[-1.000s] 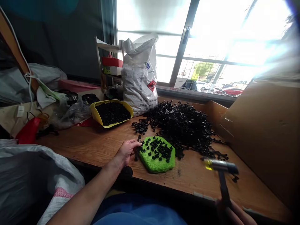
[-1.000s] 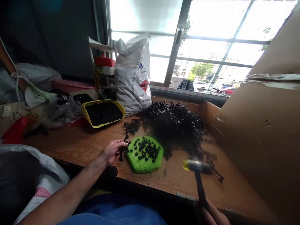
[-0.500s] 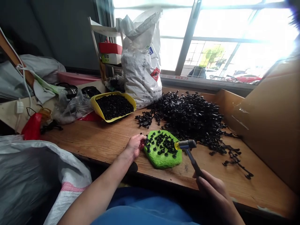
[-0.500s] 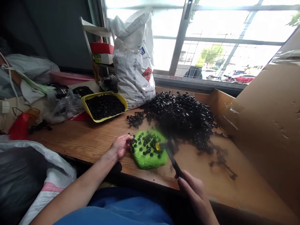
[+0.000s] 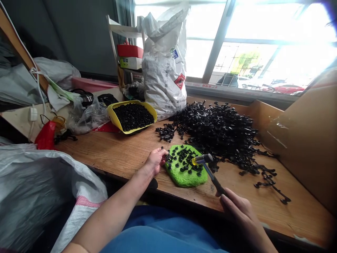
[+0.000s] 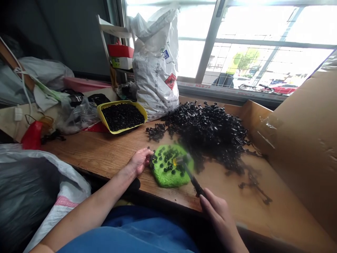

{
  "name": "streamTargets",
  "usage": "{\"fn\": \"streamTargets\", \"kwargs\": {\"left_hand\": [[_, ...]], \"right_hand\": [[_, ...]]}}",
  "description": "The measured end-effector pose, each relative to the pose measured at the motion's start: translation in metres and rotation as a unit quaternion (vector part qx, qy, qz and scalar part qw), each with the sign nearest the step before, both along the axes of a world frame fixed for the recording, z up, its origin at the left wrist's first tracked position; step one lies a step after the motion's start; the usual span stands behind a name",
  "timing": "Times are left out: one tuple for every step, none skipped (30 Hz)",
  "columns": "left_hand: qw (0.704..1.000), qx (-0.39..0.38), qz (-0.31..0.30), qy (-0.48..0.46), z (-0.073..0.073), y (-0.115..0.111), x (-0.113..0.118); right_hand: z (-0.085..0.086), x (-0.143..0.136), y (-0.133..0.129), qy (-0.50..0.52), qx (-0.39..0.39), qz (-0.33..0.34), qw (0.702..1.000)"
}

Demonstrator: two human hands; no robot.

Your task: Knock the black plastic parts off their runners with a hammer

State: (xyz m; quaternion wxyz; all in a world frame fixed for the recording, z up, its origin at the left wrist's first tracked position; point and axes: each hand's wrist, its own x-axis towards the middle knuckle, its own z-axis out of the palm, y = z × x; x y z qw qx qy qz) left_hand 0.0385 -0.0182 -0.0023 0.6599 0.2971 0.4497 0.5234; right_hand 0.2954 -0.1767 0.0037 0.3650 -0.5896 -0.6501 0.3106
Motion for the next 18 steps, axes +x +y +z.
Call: {"fn": "streamTargets", "kwargs": {"left_hand": [[1.0,0.004,0.0,0.006,0.0,-0.001,0.0],[1.0,0.008,0.0,0.012,0.0,-0.001,0.001],[1.0,0.013,0.0,0.019,0.0,-0.002,0.001],[0.999,0.019,0.0,0.025,0.0,-0.002,0.002],[0.999,0.027,-0.001,0.031,0.001,-0.002,0.002],[0.999,0.036,0.0,0.038,0.002,-0.002,0.002],[0.998,0.046,0.002,0.045,0.003,-0.001,0.003],[0.997,0.056,0.005,0.052,0.005,-0.001,0.003],[0.996,0.066,0.008,0.059,0.006,0.0,0.003],[0.995,0.075,0.01,0.066,0.008,0.001,0.003],[0.994,0.083,0.011,0.071,0.009,0.002,0.003],[0.993,0.09,0.01,0.076,0.01,0.003,0.003],[0.992,0.096,0.009,0.079,0.01,0.003,0.003],[0.991,0.101,0.006,0.082,0.01,0.004,0.004],[0.991,0.105,0.004,0.084,0.011,0.004,0.004],[0.99,0.108,0.002,0.085,0.011,0.004,0.004],[0.99,0.111,0.001,0.086,0.011,0.004,0.005],[0.99,0.113,0.0,0.085,0.012,0.003,0.006]], "right_hand": [[0.001,-0.001,0.001,-0.007,0.001,0.007,1.0],[0.003,-0.002,0.003,-0.01,0.004,0.014,1.0],[0.005,-0.004,0.005,-0.009,0.008,0.022,1.0],[0.007,-0.006,0.007,-0.011,0.011,0.029,0.999],[0.009,-0.009,0.01,-0.017,0.013,0.036,0.999],[0.011,-0.012,0.013,-0.027,0.015,0.042,0.999],[0.012,-0.015,0.017,-0.04,0.018,0.045,0.998],[0.012,-0.018,0.02,-0.056,0.019,0.047,0.997],[0.012,-0.021,0.025,-0.071,0.021,0.046,0.996],[0.011,-0.023,0.029,-0.086,0.024,0.044,0.995],[0.01,-0.025,0.032,-0.098,0.028,0.04,0.994],[0.009,-0.027,0.036,-0.113,0.033,0.037,0.992],[0.009,-0.029,0.038,-0.126,0.039,0.034,0.991],[0.009,-0.031,0.04,-0.137,0.045,0.031,0.989],[0.01,-0.033,0.041,-0.146,0.051,0.029,0.988],[0.011,-0.035,0.042,-0.154,0.056,0.028,0.986],[0.013,-0.037,0.043,-0.163,0.06,0.027,0.984],[0.015,-0.039,0.043,-0.174,0.064,0.026,0.982]]}}
